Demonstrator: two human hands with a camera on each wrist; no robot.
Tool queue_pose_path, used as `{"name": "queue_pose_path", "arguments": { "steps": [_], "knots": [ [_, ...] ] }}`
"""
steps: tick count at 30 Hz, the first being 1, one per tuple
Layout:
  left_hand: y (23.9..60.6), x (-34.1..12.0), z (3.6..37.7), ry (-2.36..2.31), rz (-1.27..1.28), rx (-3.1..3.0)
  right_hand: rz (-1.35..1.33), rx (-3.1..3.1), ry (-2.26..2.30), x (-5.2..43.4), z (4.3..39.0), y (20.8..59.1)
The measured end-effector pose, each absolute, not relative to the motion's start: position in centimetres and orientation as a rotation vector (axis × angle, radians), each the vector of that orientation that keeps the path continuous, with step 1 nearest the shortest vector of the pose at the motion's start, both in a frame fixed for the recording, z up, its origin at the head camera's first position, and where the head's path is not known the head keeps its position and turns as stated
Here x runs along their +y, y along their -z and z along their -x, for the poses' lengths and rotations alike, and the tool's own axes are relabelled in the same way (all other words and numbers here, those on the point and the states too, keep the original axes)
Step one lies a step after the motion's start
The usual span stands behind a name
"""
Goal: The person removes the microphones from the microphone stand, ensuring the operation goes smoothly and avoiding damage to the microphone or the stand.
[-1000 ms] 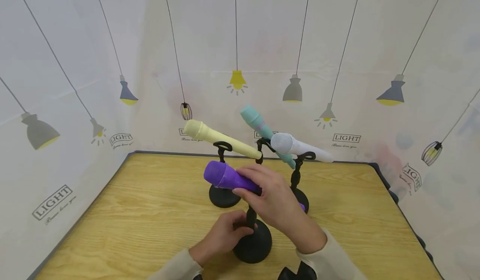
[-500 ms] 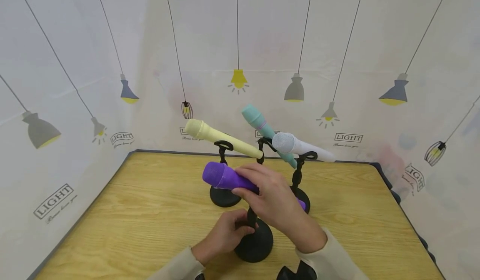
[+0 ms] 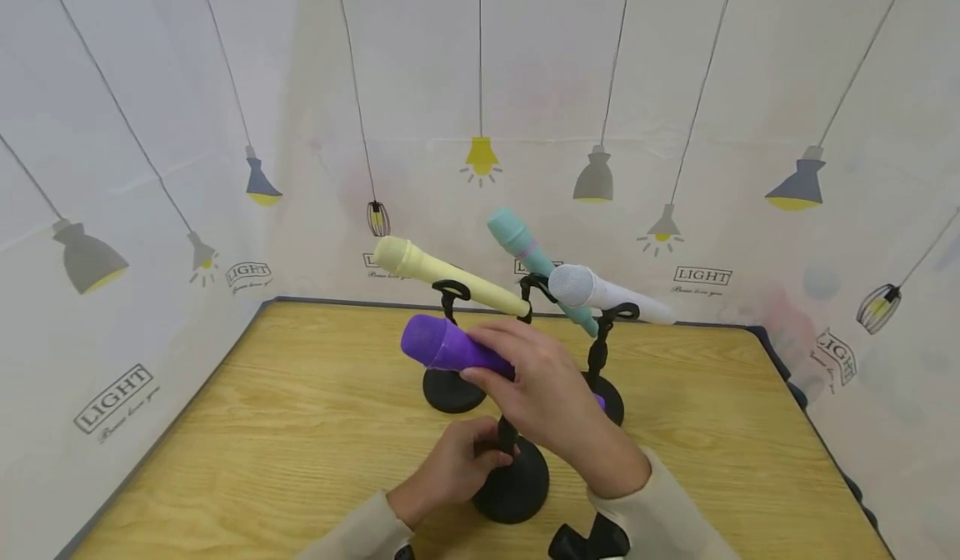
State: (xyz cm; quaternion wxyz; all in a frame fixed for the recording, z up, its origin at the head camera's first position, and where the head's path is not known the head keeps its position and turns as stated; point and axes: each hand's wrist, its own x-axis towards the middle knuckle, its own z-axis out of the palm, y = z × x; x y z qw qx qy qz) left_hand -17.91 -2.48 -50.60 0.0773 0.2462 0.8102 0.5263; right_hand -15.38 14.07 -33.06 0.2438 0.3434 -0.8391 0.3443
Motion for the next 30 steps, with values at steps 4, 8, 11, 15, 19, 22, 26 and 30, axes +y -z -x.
{"name": "queue_pose_path", "arguments": {
  "steps": [4,8,11,15,19,22,26,30],
  "knots": [
    [50.6,-2.4,18.0,-1.572,-0.737,2.422,-0.930,-2.317,-0.959,13.6,15.4,32.6],
    [50.5,-2.5,17.9,-1.568,-0.761,2.437,-0.941,-2.334,-0.971,13.1,15.6,32.2],
    [50.4,-2.5,17.9,-1.572,-0.786,2.442,-0.950,-2.331,-0.969,12.7,15.7,31.9],
    [50.4,-2.5,18.0,-1.569,-0.819,2.446,-0.953,-2.317,-0.968,12.2,16.1,31.6],
    [50.5,-2.6,17.9,-1.567,-0.821,2.445,-0.971,-2.312,-0.984,11.7,16.3,31.3],
    [50.6,-2.6,17.9,-1.567,-0.815,2.441,-0.993,-2.307,-1.000,11.3,16.3,31.1],
    [50.7,-2.7,18.0,-1.559,-0.817,2.446,-1.022,-2.292,-1.012,10.8,16.4,30.9],
    [50.7,-2.6,18.1,-1.555,-0.822,2.444,-1.035,-2.279,-1.011,10.4,16.5,30.6]
  ]
}}
